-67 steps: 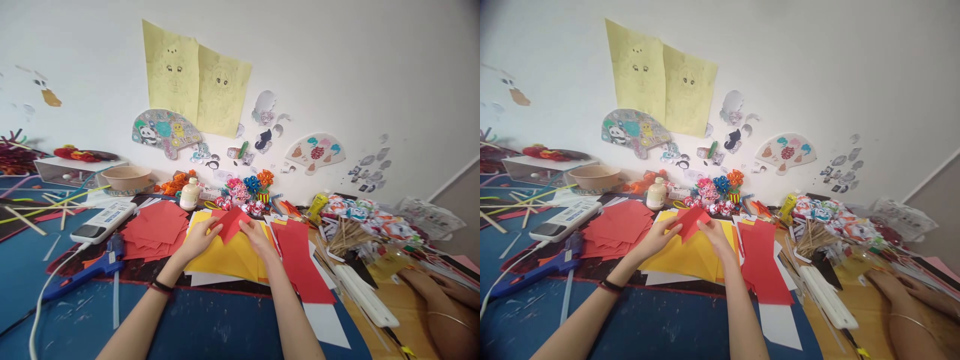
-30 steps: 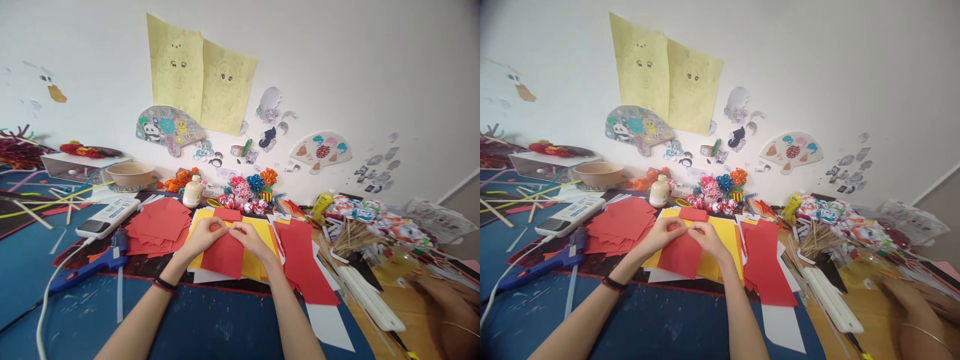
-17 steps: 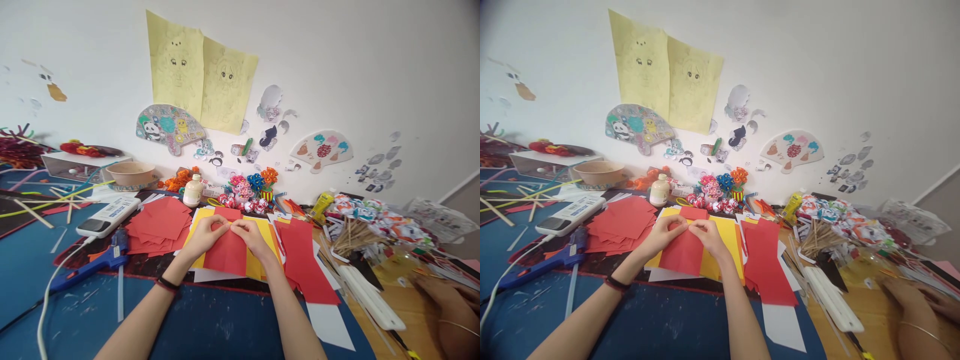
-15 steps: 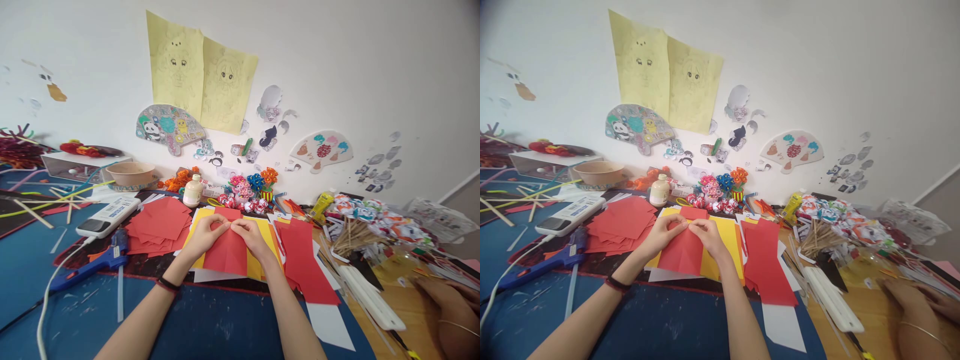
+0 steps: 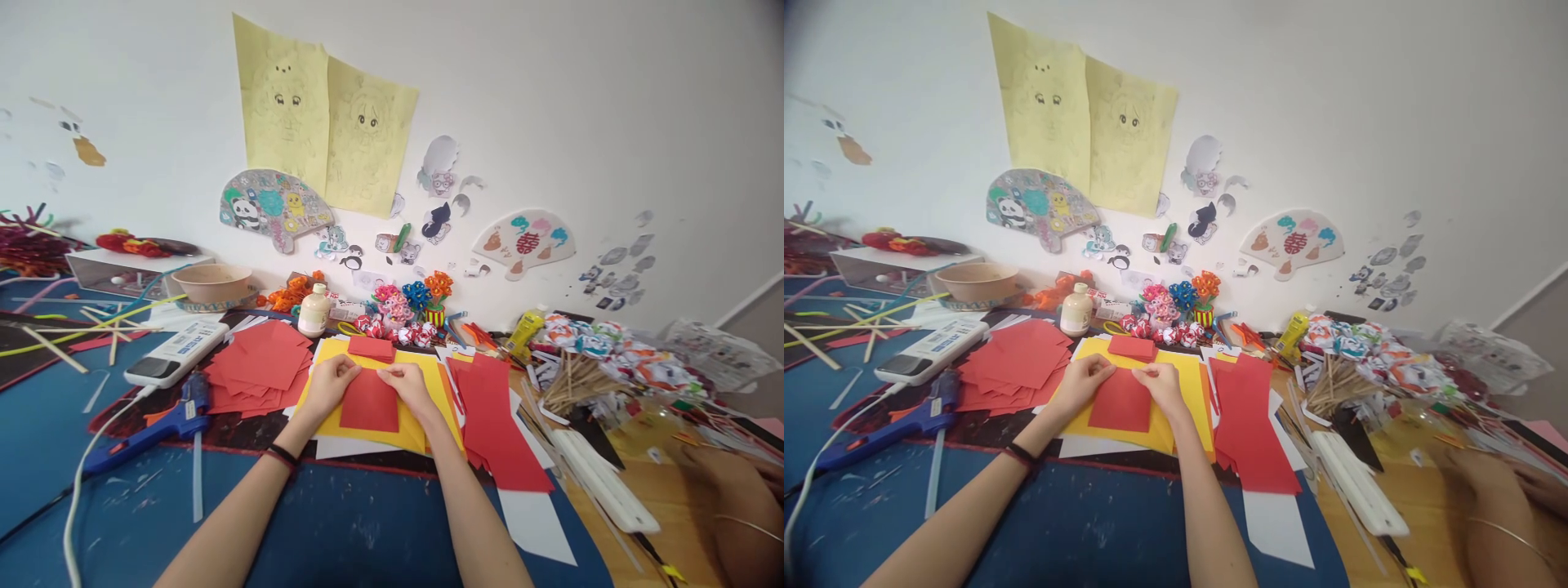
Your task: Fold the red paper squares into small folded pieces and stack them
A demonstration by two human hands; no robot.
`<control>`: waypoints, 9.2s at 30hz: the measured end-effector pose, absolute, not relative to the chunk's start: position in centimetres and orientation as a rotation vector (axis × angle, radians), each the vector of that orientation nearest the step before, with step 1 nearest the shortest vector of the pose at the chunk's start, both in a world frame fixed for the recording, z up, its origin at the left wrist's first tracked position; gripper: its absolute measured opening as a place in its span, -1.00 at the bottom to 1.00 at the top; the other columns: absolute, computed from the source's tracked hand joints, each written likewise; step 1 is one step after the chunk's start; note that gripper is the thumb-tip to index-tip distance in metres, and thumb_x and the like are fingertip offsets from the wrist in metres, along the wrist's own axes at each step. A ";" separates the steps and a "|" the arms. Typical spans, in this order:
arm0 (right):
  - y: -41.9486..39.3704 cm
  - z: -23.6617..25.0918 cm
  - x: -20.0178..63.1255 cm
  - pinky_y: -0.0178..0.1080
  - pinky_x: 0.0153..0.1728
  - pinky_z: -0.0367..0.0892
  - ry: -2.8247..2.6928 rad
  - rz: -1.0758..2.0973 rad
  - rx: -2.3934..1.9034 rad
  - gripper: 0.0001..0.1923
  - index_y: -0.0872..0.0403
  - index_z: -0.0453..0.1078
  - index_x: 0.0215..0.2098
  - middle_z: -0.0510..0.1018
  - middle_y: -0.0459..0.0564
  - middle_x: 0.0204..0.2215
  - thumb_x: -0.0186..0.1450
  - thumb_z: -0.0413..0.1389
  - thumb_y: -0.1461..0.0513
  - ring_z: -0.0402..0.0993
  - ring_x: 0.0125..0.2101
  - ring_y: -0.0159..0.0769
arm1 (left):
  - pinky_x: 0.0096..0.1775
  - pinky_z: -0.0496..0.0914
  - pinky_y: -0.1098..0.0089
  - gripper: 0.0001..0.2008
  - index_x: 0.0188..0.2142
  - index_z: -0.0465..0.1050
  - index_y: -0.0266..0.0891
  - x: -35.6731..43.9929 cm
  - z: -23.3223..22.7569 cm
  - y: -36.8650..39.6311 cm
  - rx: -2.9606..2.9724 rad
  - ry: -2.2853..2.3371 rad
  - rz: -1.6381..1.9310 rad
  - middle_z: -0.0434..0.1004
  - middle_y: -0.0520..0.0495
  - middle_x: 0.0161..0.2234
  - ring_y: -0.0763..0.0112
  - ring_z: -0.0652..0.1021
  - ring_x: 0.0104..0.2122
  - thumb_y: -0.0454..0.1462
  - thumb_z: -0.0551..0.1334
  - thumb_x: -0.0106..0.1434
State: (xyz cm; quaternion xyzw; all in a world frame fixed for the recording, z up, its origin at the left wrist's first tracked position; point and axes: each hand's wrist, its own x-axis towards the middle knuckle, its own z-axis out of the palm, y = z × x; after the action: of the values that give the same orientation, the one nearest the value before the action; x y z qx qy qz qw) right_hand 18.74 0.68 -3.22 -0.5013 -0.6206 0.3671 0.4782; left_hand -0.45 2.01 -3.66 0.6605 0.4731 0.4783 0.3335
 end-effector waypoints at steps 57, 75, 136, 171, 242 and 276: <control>1.2 -4.4 19.5 -0.10 -0.25 0.43 -1.342 1.250 -0.937 -0.53 0.16 0.51 -0.15 0.61 0.15 -0.22 0.00 0.34 0.11 0.56 -0.28 -0.07 | -0.53 -0.05 0.46 -0.52 -0.66 -0.02 -0.21 -0.6 -4.7 2.5 1.816 1.419 1.210 -0.05 0.17 -0.67 0.55 0.08 -0.60 -0.04 0.23 0.07; 1.5 -4.5 19.0 -0.24 -0.44 0.37 -1.246 1.231 -0.966 -0.53 0.19 0.52 -0.22 0.63 0.14 -0.30 -0.05 0.36 0.11 0.53 -0.43 -0.19 | -0.58 0.01 0.49 -0.56 -0.65 0.18 -0.22 -0.3 -4.9 2.4 1.456 1.193 1.355 0.15 0.15 -0.71 0.57 0.19 -0.66 0.04 0.30 -0.03; 0.4 -2.5 17.7 -0.35 -0.51 0.14 -1.467 0.938 -1.065 -0.69 0.13 0.46 -0.44 0.44 -0.09 -0.56 0.15 0.19 0.02 0.28 -0.54 -0.38 | -0.48 0.15 0.45 -0.61 -0.57 0.40 -0.25 0.1 -1.6 0.9 1.765 1.214 1.326 0.39 0.01 -0.63 0.45 0.36 -0.57 -0.03 0.11 0.22; 6.7 -1.6 18.3 -0.21 -0.07 0.21 -1.909 0.030 -1.587 -0.63 -0.01 0.42 -0.07 0.48 0.03 -0.11 0.16 0.19 0.10 0.37 -0.07 -0.16 | -0.22 0.24 0.09 -0.66 -0.28 0.51 -0.42 -5.8 -1.2 1.2 2.179 2.443 0.516 0.54 -0.40 -0.31 0.00 0.52 -0.27 -0.38 -0.05 0.22; -0.5 -1.0 14.9 -0.36 -0.63 0.11 -1.343 0.739 -1.034 -0.59 0.09 0.31 -0.63 0.25 -0.15 -0.74 0.24 0.09 0.00 0.19 -0.68 -0.42 | -0.13 0.41 0.28 -0.63 0.07 0.35 -0.18 0.6 1.0 -0.9 2.022 1.210 1.557 0.43 -0.18 0.06 0.26 0.50 -0.08 -0.16 0.07 0.32; -1.6 0.7 15.3 -0.34 -0.60 0.26 -1.303 0.868 -0.852 -0.77 0.14 0.42 -0.47 0.49 -0.04 -0.59 0.24 0.15 0.14 0.41 -0.62 -0.38 | -0.16 0.40 0.32 -0.67 -0.11 0.48 -0.27 0.6 0.7 -0.5 1.542 0.953 1.531 0.57 -0.15 -0.14 0.21 0.55 -0.17 -0.12 0.23 0.20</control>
State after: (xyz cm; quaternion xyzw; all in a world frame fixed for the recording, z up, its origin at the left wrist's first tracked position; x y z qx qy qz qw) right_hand 15.31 -1.56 0.72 -0.3719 -0.5685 0.3786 0.6286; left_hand 0.58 -0.52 0.68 0.6025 0.3724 0.5981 0.3750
